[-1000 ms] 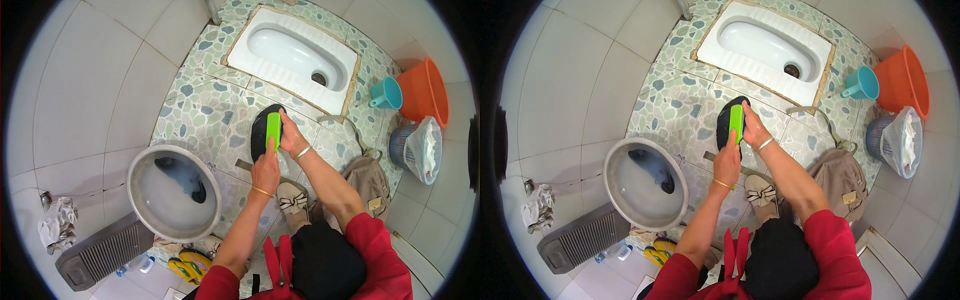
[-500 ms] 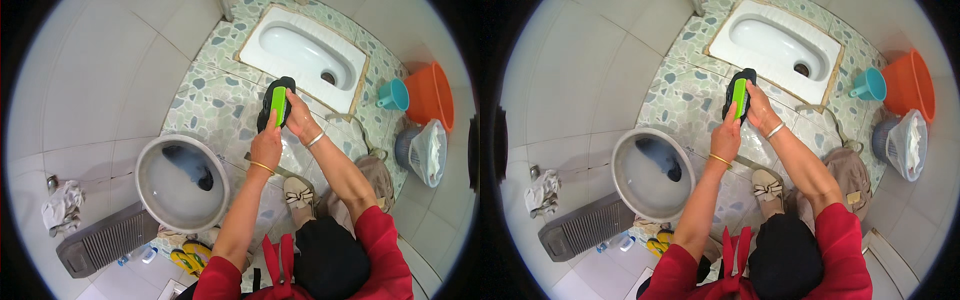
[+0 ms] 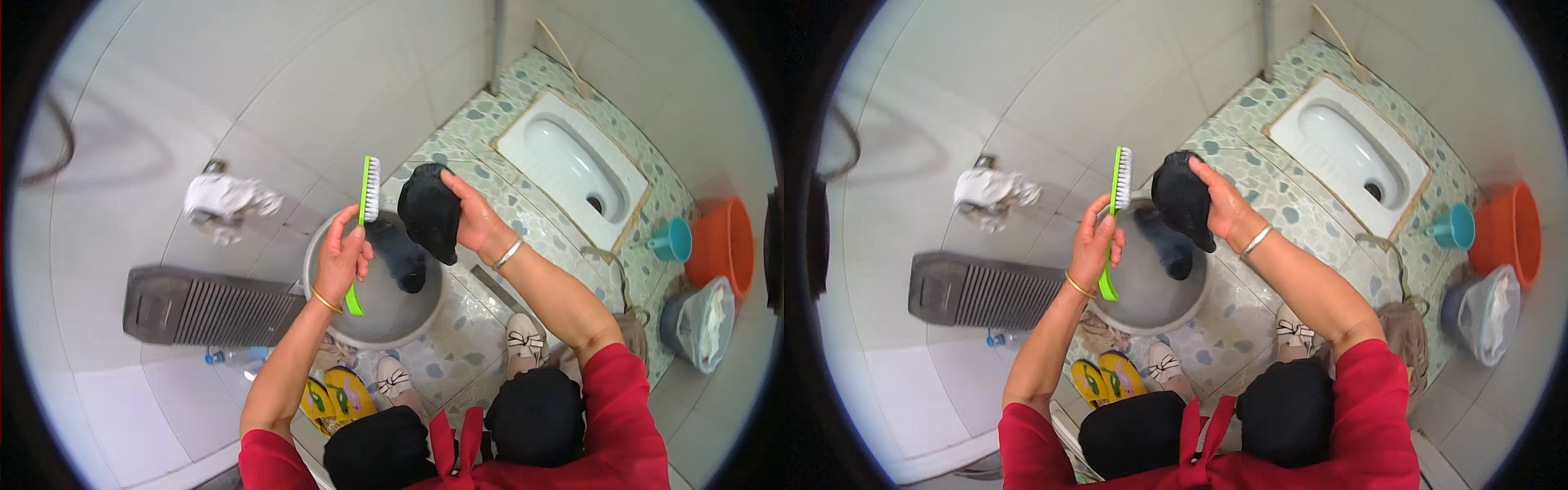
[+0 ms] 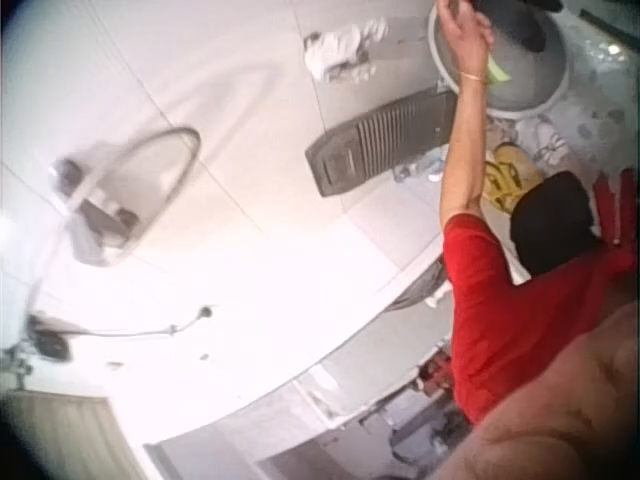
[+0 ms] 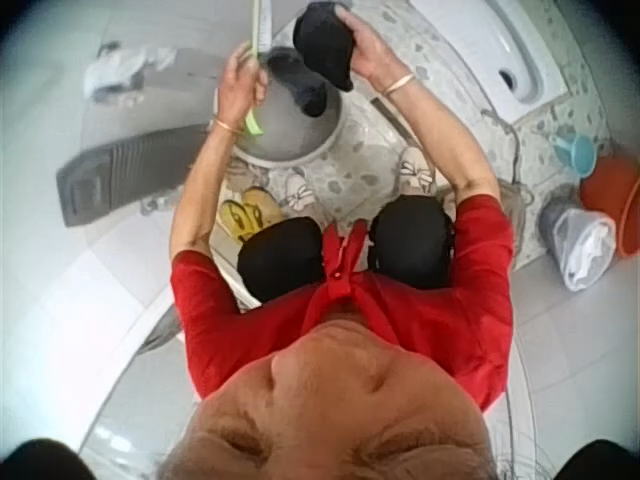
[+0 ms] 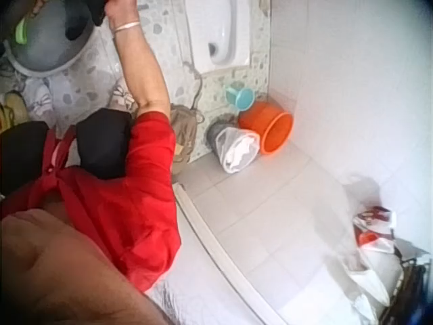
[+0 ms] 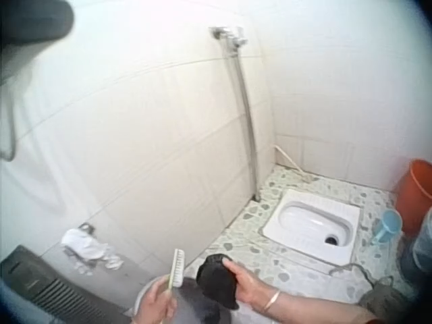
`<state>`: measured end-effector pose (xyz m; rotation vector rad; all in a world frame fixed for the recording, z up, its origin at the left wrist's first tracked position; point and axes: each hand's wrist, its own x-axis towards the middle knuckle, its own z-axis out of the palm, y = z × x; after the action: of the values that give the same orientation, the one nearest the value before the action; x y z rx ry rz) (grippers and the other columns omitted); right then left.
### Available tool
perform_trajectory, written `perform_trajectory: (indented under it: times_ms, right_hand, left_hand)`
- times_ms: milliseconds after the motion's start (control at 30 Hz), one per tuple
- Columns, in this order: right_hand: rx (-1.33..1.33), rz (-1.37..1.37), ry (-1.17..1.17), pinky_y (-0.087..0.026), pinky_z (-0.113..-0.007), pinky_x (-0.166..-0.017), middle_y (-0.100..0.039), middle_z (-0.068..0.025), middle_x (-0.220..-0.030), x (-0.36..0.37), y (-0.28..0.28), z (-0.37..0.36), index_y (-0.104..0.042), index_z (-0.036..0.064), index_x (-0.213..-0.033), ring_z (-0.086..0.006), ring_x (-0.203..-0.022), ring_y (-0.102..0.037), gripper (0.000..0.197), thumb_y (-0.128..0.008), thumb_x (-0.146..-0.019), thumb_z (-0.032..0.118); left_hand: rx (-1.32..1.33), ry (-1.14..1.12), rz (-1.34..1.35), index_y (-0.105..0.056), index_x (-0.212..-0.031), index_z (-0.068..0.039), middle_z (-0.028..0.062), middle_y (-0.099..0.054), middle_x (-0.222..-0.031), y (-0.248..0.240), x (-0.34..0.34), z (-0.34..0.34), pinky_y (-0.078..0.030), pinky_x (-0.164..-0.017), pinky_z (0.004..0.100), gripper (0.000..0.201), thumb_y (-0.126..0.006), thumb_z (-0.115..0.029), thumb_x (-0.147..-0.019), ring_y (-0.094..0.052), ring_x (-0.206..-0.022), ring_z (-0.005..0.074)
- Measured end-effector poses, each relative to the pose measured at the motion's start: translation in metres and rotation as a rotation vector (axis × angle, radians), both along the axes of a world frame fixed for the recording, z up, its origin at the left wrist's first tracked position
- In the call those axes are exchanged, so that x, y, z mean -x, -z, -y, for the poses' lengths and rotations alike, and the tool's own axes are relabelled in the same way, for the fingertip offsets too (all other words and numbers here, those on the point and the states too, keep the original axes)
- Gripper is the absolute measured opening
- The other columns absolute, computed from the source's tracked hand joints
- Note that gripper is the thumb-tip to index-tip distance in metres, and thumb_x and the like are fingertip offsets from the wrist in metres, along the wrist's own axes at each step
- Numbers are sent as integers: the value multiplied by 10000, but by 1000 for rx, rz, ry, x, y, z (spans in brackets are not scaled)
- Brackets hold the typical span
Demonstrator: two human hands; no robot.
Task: Hand-washing a black sock using a brush and water in a plastic basin.
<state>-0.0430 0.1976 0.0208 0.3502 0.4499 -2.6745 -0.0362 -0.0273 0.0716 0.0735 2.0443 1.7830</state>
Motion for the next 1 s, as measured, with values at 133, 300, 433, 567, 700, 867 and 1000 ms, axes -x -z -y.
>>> perform_trajectory:
  times_ms: [133,300,433,567,700,867,1000]
  right_hand:
    - [-369,48,-177,-507,-383,-754,-624,-108,-930,6,5,67,-554,27,-1007,-229,-822,-618,269,-517,-842,236]
    - [-472,211,-229,-509,-396,-725,-617,-113,-857,9,47,145,-556,21,-948,-244,-757,-615,238,-474,-855,223]
    - [-536,344,-17,-429,-324,-779,-570,-93,-924,5,108,197,-559,23,-951,-195,-863,-525,273,-424,-897,253]
    - [-663,354,45,-417,-326,-743,-560,-83,-873,-11,145,214,-559,4,-944,-175,-794,-511,270,-417,-909,230]
    - [-792,267,-12,-415,-318,-763,-575,-99,-923,-15,181,207,-569,-17,-966,-170,-831,-520,289,-416,-914,223]
    - [-684,345,49,-404,-308,-687,-566,-59,-904,-12,154,198,-566,29,-973,-149,-775,-507,271,-458,-901,266]
    - [-635,281,23,-449,-314,-652,-595,-66,-853,-21,144,191,-567,30,-951,-169,-736,-563,243,-476,-895,248]
  left_hand:
    - [22,-80,-124,-379,-1240,-133,27,-579,-725,29,-27,44,-391,-450,197,404,-510,-123,-858,-506,-535,58]
    - [122,-333,-201,-390,-1277,-141,98,-605,-735,95,-51,68,-440,-535,350,452,-491,-81,-841,-576,-596,187]
    - [398,-301,-477,-365,-1307,-160,226,-577,-735,138,-75,63,-436,-616,470,443,-440,-137,-871,-562,-681,396]
    - [603,-196,-267,-338,-1315,-161,214,-580,-714,165,-69,82,-438,-594,492,453,-437,-152,-873,-573,-662,382]
    - [546,-232,-297,-340,-1315,-179,219,-576,-667,177,-75,86,-439,-570,492,457,-445,-165,-871,-571,-621,386]
    - [642,-103,-196,-347,-1315,-203,233,-578,-718,164,-76,88,-435,-591,485,471,-470,-164,-862,-570,-668,397]
    - [411,-271,-29,-339,-1317,-205,110,-550,-650,170,-60,116,-433,-505,365,446,-464,-253,-891,-541,-535,244]
